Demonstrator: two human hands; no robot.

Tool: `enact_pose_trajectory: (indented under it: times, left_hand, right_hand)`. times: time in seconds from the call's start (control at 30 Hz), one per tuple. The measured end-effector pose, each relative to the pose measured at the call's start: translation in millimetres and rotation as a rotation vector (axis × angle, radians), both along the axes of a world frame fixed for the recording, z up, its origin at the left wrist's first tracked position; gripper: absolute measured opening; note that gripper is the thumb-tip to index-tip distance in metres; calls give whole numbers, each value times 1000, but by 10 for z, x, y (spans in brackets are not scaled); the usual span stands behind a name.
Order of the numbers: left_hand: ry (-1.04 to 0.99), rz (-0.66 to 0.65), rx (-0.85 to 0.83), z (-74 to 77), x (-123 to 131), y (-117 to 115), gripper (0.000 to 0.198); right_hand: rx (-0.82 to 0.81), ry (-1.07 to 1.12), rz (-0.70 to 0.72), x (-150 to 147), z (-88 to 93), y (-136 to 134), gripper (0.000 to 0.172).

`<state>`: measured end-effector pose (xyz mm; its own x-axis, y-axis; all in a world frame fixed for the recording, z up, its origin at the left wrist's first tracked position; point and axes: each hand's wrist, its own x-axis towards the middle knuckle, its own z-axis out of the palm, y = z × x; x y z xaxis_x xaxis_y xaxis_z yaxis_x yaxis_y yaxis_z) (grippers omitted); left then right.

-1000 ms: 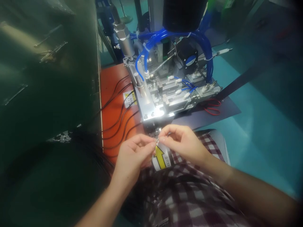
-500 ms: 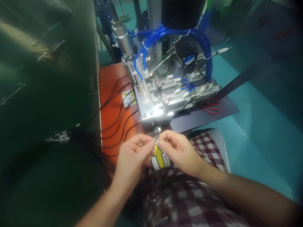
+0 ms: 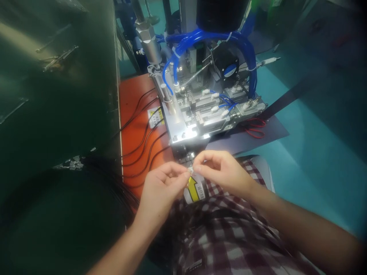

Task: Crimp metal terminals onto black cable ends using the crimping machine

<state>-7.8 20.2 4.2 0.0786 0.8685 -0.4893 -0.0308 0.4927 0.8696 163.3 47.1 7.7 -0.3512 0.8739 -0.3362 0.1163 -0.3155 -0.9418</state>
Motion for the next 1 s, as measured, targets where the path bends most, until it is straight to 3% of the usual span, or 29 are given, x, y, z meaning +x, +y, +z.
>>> enact_pose_trajectory:
  times: [0.33,0.6,0.7,0.83,1.0]
  left_hand:
    - [-54,-246,-137,65,-58,51,20]
    - [-128,-274,-188,60,-51,64,21]
    - [-101,-155,-112,58,-26,62,21]
    - [-61,23,-53,57,-4,66,20]
    - [-58,79,-48,66,11,68,19]
  right_hand:
    - [-247,223,429,188,-32,168,13]
    - [201,230,441,125,-8,136,9]
    - [244,201,338,74,-60,123,9]
    - [300,50,24,19,-128,46,6]
    - [683,-147,-134,-4,-195,-76,11]
